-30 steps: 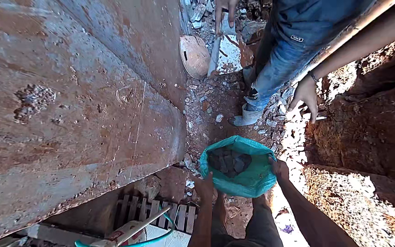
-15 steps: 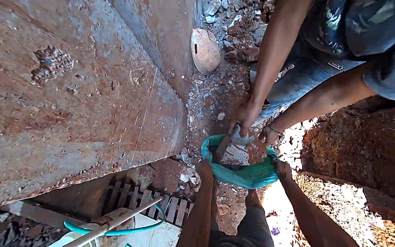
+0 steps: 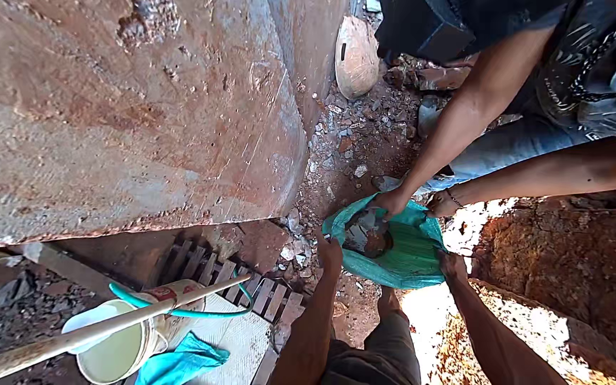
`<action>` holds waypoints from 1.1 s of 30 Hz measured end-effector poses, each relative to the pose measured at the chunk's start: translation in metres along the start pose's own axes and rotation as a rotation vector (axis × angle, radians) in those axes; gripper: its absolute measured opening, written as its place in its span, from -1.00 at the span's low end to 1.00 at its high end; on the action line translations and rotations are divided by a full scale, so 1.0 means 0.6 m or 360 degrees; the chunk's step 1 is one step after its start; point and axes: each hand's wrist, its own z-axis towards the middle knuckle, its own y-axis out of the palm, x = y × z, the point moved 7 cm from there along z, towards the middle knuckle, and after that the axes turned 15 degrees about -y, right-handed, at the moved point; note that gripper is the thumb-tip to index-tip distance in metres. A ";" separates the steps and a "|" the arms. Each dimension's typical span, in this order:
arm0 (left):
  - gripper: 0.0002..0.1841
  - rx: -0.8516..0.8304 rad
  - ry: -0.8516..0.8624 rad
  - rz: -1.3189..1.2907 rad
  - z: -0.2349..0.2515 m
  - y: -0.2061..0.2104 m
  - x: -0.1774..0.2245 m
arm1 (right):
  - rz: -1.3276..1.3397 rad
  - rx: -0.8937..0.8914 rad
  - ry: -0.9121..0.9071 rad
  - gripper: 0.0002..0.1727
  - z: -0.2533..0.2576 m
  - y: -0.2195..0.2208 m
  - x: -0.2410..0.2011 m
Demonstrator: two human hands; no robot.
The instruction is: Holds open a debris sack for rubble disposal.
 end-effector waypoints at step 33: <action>-0.30 -0.0244 0.0248 0.0267 -0.065 0.024 -0.002 | -0.0163 -0.0180 -0.0143 -0.60 -0.021 -0.048 0.018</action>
